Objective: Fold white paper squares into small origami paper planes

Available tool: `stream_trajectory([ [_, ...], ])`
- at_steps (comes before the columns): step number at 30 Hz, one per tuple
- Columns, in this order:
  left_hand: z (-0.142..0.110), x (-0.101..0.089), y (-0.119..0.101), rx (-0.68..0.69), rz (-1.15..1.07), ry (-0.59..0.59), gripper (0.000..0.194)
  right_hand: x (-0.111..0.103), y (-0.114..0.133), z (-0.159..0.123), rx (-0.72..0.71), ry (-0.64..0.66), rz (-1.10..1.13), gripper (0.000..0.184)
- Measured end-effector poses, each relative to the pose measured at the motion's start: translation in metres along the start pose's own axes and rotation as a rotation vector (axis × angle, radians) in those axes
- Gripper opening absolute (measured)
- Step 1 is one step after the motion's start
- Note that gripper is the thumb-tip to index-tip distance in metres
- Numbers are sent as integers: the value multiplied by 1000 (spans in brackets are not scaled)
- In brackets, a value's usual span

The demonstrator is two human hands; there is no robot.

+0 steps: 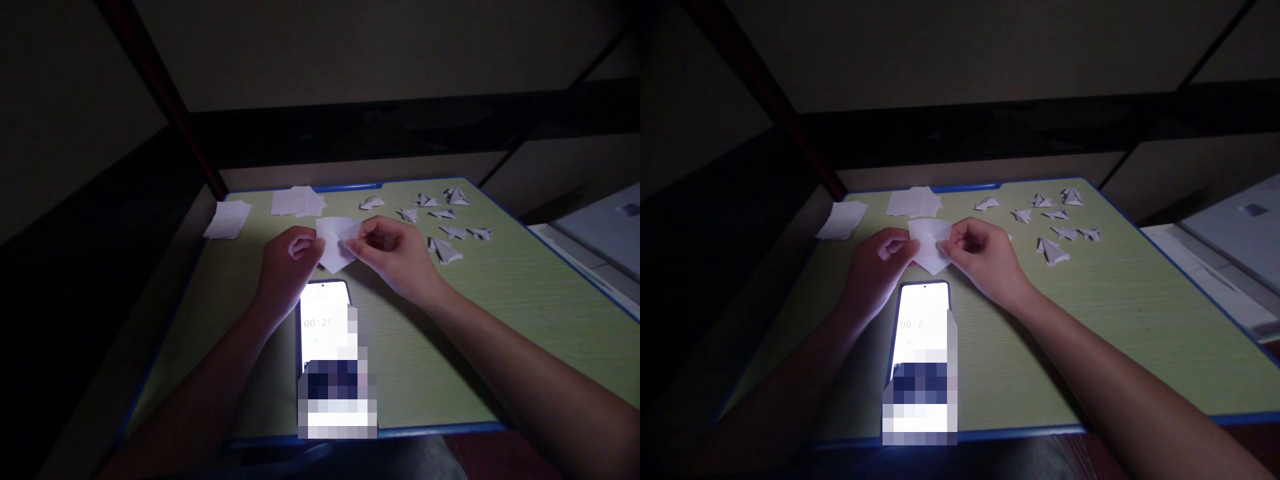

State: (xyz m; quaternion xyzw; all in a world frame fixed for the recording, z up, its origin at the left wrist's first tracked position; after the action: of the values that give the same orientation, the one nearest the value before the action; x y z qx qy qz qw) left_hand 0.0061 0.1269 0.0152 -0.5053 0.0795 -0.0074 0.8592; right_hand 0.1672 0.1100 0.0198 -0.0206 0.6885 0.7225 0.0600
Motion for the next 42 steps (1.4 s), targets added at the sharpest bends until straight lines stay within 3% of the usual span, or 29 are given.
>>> stream_trajectory([
  [4, 0, 3, -4, 1, -23, 10, 8, 1, -2, -1, 5, 13, -58, 17],
  [11, 1, -10, -3, -46, -40, -112, 9, -1, 1, -1, -19, -10, 27, 20],
  [17, -1, -2, -9, 39, 73, -22, 5, -5, 2, -2, -26, -50, -28, 20],
  [26, -4, 3, -18, 158, 287, 36, 4, 1, 13, -11, -185, -66, -254, 7],
  [37, -5, 8, -22, 149, 199, 78, 11, 3, 20, -15, -245, -59, -330, 19],
  [42, -1, 4, -18, 75, 81, 30, 12, 4, 22, -16, -234, -44, -305, 21],
])
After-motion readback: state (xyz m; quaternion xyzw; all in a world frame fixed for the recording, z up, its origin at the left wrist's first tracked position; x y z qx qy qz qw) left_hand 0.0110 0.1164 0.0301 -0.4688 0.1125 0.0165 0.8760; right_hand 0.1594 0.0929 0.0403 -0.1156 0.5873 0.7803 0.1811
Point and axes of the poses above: each hand's wrist, its own z-axis towards the middle knuckle, its own x-axis out of the palm, y = z × x, the point moved 10 cm from there along z, towards the middle knuckle, and after that the axes turned 11 degrees about x, right-handed, at the moved point
